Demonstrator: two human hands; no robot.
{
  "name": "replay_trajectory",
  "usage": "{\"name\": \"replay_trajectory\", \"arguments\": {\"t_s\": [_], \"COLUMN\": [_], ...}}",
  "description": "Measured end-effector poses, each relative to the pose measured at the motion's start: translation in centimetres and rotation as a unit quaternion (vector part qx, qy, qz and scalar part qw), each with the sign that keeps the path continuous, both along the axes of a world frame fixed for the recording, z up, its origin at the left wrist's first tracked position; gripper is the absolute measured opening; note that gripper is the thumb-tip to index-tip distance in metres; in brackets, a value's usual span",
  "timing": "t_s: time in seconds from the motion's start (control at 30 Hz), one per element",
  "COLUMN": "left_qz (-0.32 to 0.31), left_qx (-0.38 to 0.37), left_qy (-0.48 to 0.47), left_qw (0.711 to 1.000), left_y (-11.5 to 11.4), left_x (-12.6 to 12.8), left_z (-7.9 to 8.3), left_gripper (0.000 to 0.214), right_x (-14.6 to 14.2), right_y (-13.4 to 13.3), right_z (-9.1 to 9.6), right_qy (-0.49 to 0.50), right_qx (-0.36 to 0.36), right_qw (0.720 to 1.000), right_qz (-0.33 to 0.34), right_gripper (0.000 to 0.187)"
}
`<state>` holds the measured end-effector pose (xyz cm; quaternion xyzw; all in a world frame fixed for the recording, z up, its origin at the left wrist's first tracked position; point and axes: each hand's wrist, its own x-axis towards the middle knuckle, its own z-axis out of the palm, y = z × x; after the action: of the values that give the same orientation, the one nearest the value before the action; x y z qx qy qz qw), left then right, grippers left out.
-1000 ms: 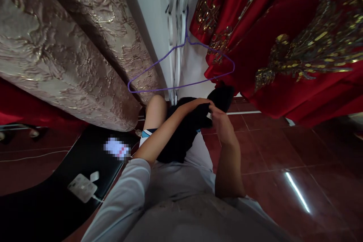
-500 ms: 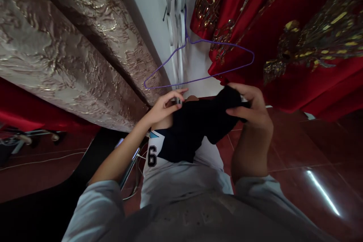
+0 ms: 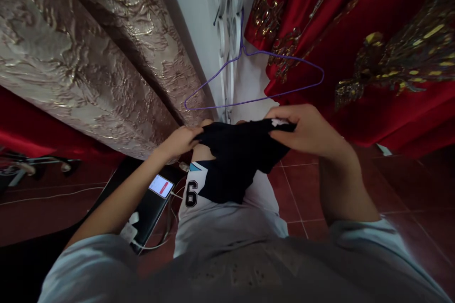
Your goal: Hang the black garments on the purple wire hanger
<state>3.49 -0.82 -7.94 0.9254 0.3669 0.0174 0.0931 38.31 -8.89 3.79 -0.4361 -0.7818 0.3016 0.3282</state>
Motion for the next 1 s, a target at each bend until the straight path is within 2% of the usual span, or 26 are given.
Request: {"name": "replay_trajectory", "arguments": {"t_s": [0.07, 0.13, 0.23, 0.33, 0.4, 0.47, 0.53, 0.57, 0.6, 0.7, 0.77, 0.8, 0.83, 0.9, 1.0], "left_qz": [0.036, 0.056, 0.056, 0.097, 0.137, 0.16, 0.161, 0.149, 0.126, 0.037, 0.02, 0.03, 0.045, 0.073, 0.105], "left_qx": [-0.003, -0.018, -0.066, -0.08, -0.052, -0.016, 0.001, 0.003, 0.002, 0.016, 0.029, 0.032, 0.035, 0.062, 0.139], "left_qy": [0.023, 0.029, -0.02, -0.184, -0.311, -0.405, -0.44, -0.427, -0.388, -0.18, -0.058, -0.026, -0.015, -0.054, -0.177], "left_qw": [0.999, 0.998, 0.996, 0.975, 0.939, 0.9, 0.883, 0.892, 0.913, 0.983, 0.998, 0.999, 0.998, 0.994, 0.969], "left_y": [0.5, 0.3, -0.4, -1.2, -1.6, -1.9, -2.1, -2.0, -1.9, -1.3, -0.8, -0.5, -0.3, 0.0, 0.2], "left_x": [-1.8, -3.0, -4.0, -4.2, -3.8, -2.9, -2.0, -1.6, -1.3, -1.4, -2.1, -2.5, -2.9, -3.7, -4.0], "left_z": [0.3, 0.5, 0.3, 0.6, 1.4, 2.5, 3.5, 3.7, 3.7, 2.6, 1.8, 1.6, 1.7, 2.6, 5.4], "left_gripper": [0.024, 0.032, 0.04, 0.044, 0.041, 0.04, 0.045, 0.047, 0.046, 0.027, 0.018, 0.016, 0.017, 0.02, 0.019], "right_x": [-0.2, -0.3, -0.1, 0.7, 1.3, 1.7, 2.0, 2.2, 2.3, 2.8, 3.0, 3.0, 2.9, 2.6, 2.2], "right_y": [2.2, 4.8, 8.1, 9.2, 8.9, 8.2, 7.9, 7.9, 7.9, 8.4, 8.5, 8.5, 8.4, 8.1, 7.9], "right_z": [-0.9, -2.6, -5.8, -8.9, -10.1, -10.4, -10.1, -9.9, -9.7, -9.7, -9.9, -10.0, -10.0, -9.7, -9.2], "right_qy": [0.026, 0.046, 0.033, 0.038, 0.055, 0.072, 0.084, 0.086, 0.087, 0.077, 0.063, 0.054, 0.047, 0.043, 0.059], "right_qx": [0.057, 0.099, 0.1, 0.076, 0.085, 0.105, 0.129, 0.136, 0.137, 0.11, 0.102, 0.105, 0.109, 0.109, 0.094], "right_qw": [0.995, 0.987, 0.99, 0.992, 0.988, 0.983, 0.975, 0.972, 0.97, 0.973, 0.973, 0.971, 0.969, 0.968, 0.971], "right_qz": [-0.076, -0.116, -0.092, -0.09, -0.114, -0.134, -0.16, -0.172, -0.18, -0.186, -0.199, -0.209, -0.217, -0.22, -0.211], "right_gripper": [0.019, 0.029, 0.024, 0.021, 0.022, 0.023, 0.028, 0.031, 0.033, 0.031, 0.026, 0.022, 0.019, 0.018, 0.024]}}
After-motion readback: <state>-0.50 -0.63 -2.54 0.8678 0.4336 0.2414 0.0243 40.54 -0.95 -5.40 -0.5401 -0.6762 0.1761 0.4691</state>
